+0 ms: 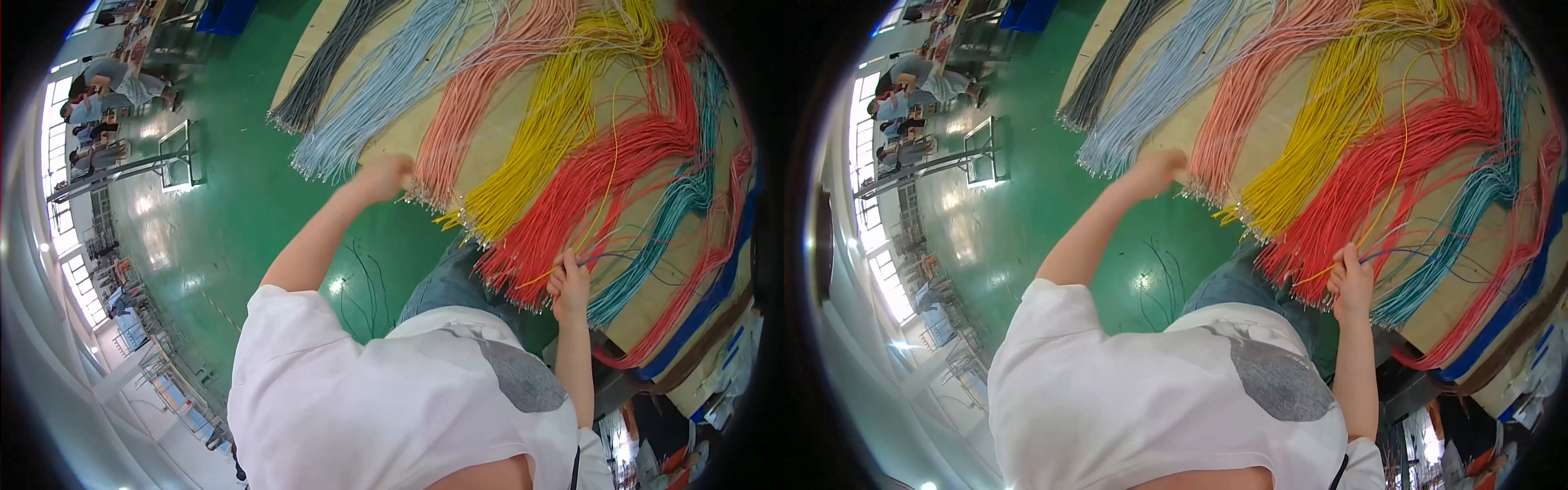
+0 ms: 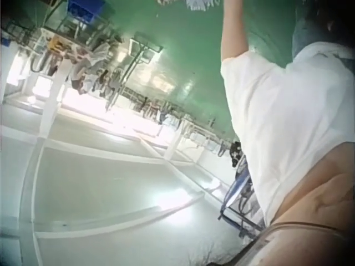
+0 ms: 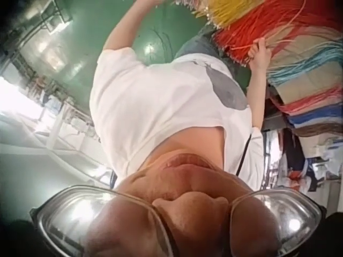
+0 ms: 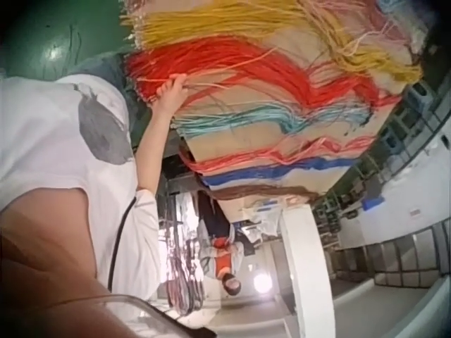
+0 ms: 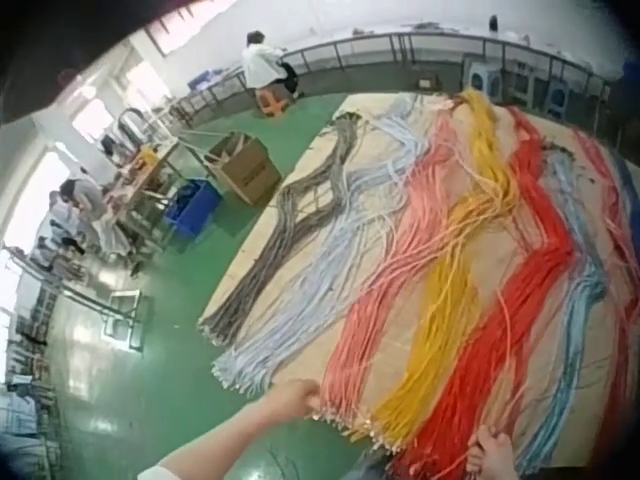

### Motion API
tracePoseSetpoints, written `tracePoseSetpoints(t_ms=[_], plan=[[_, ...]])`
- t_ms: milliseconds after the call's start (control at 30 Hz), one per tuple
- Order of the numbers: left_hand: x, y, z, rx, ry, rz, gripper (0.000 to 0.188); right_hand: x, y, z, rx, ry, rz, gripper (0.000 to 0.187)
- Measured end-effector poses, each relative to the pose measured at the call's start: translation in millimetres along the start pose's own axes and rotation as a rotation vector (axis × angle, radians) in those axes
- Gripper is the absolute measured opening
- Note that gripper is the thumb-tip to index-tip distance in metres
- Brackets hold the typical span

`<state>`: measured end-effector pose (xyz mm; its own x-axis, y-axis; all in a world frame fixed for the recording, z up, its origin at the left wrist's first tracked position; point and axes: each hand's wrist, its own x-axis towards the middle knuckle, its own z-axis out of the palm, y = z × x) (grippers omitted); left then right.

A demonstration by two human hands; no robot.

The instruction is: Assembling and inserting bundles of colored wires into a protective black sleeve on a factory floor.

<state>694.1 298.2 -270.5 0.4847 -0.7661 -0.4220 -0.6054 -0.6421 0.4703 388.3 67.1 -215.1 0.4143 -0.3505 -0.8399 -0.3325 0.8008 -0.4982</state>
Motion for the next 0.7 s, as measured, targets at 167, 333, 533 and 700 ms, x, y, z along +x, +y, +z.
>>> tracePoseSetpoints(t_ms=[167,333,533,700], plan=[[24.2,-69.8,-84.6,0.410,0.670,-0.390,0.011,0.4,3.2,-0.2,-0.055,0.006,-0.005,0.027],[64.8,-113.3,-86.2,0.536,0.609,-0.503,0.017,-1.6,5.7,2.3,-0.078,0.080,0.036,0.028],[70.1,-109.9,-97.0,0.477,0.490,-0.544,0.021,1.0,8.1,0.9,-0.063,0.068,0.029,0.029],[53.3,-111.1,-123.1,0.369,0.498,-0.486,0.022,2.3,5.9,7.1,-0.057,0.045,0.018,0.029]])
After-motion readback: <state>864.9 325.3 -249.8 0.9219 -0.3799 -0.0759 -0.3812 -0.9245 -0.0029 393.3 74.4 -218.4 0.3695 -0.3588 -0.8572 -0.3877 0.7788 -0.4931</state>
